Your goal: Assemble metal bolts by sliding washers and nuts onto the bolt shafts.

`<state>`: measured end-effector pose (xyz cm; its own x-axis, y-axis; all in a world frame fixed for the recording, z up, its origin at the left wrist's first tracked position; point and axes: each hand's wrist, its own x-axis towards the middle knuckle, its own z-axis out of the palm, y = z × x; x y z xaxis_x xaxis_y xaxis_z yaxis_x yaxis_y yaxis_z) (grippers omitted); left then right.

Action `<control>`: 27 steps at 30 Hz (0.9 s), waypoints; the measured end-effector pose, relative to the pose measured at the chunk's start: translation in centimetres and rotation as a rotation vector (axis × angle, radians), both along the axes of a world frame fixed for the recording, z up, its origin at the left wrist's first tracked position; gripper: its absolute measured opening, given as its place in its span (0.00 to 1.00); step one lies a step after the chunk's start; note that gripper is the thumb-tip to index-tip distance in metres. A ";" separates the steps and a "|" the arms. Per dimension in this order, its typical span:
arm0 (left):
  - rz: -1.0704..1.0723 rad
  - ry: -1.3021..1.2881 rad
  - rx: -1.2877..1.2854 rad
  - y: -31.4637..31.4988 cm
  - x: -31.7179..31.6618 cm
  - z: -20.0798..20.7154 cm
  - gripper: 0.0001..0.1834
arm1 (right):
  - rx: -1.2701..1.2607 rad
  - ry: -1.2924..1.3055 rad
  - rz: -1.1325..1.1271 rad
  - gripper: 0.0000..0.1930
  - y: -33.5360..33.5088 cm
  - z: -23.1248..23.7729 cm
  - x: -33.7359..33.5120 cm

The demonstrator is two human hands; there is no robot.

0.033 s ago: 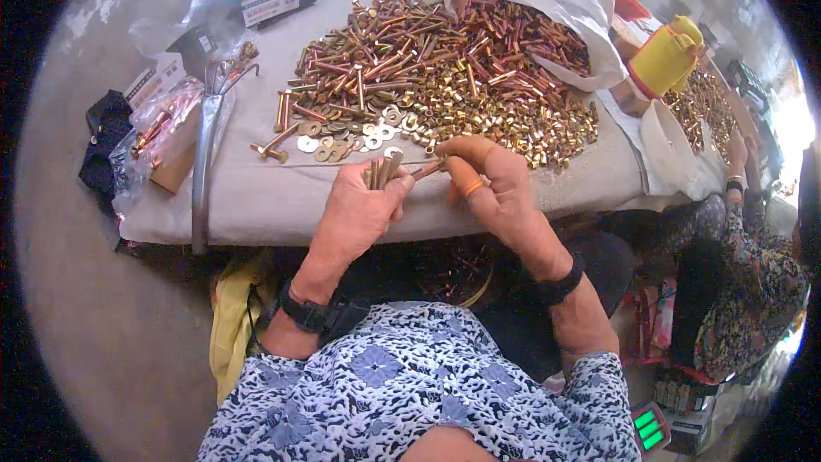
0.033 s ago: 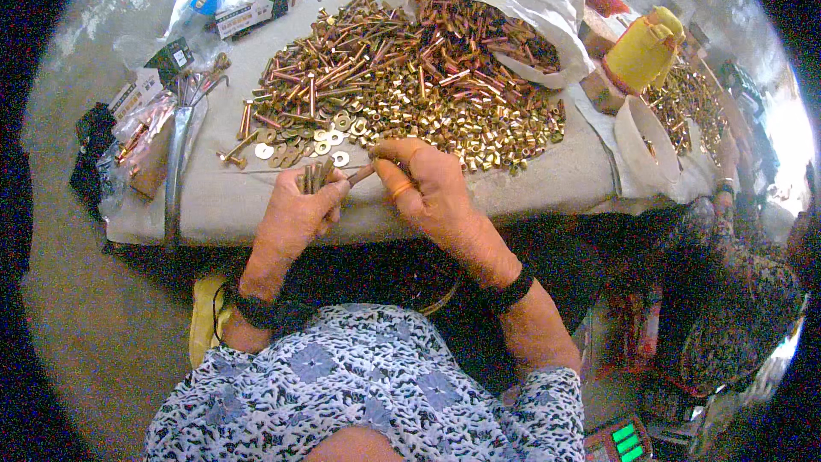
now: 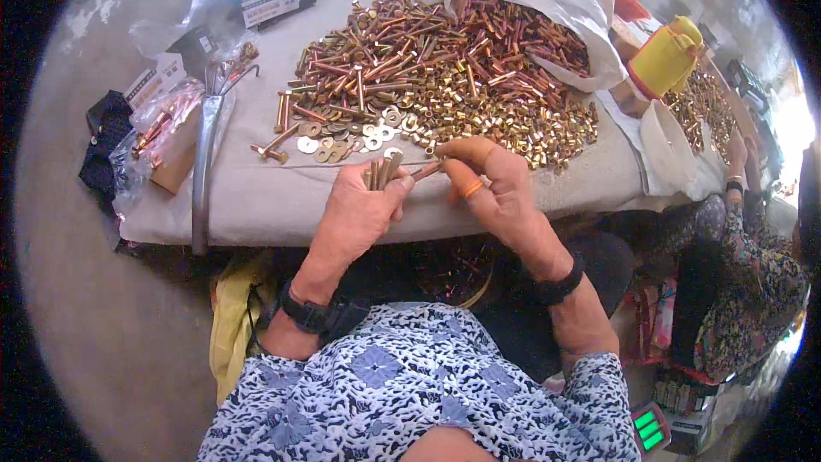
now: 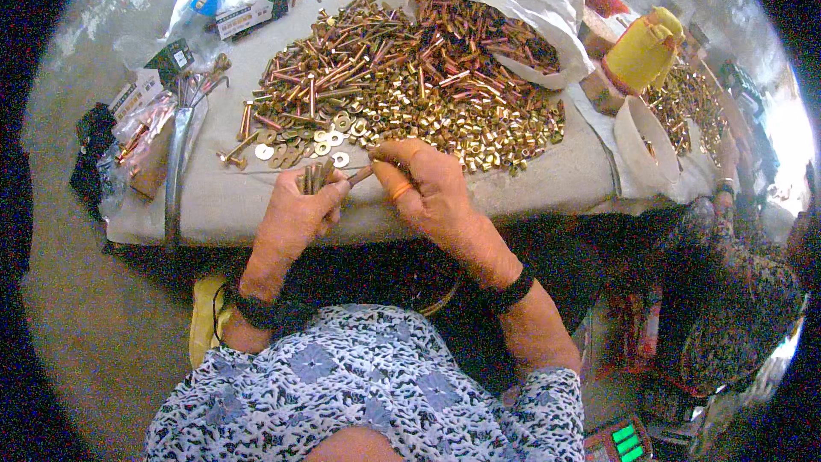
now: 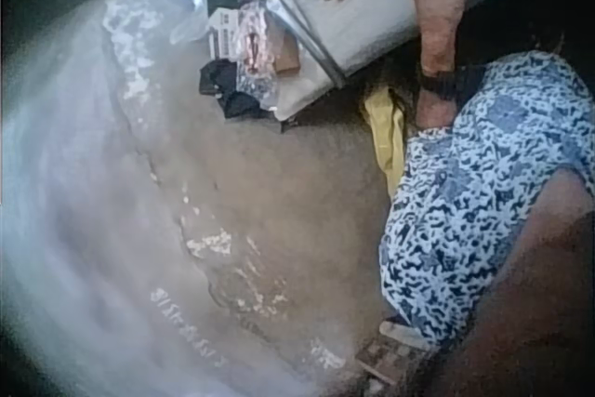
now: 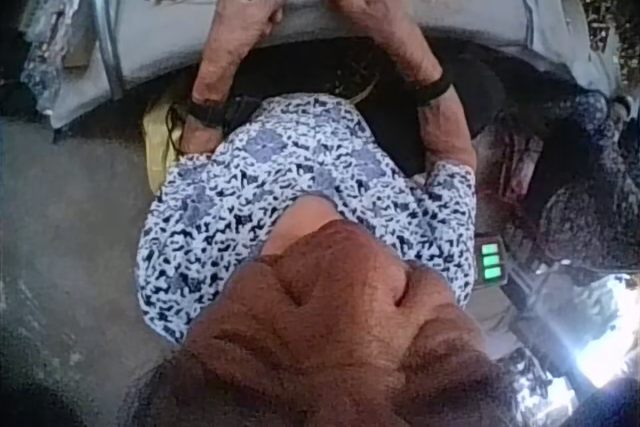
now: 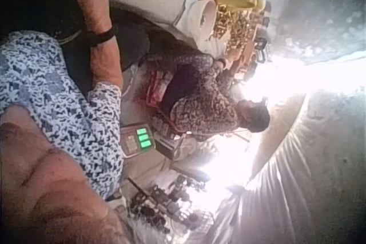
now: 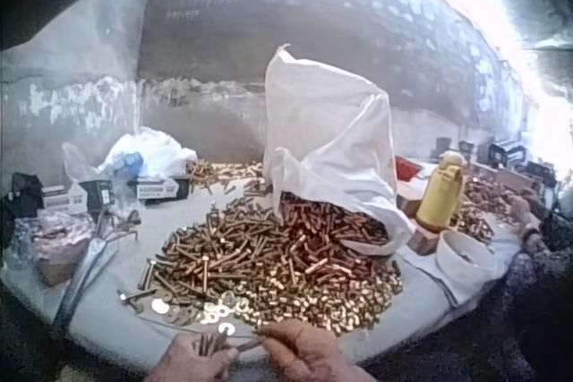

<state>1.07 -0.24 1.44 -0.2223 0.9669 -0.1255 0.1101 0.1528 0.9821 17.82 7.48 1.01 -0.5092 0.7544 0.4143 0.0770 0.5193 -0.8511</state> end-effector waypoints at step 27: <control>0.023 0.055 0.006 -0.2 0.2 -0.1 0.08 | 0.176 -0.062 -0.032 0.10 0.5 -0.4 0.4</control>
<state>1.29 -0.41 1.32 -0.2511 0.9621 -0.1066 0.1602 0.1499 0.9756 18.23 7.98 0.56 -0.5145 0.6890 0.5104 0.1451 0.6566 -0.7402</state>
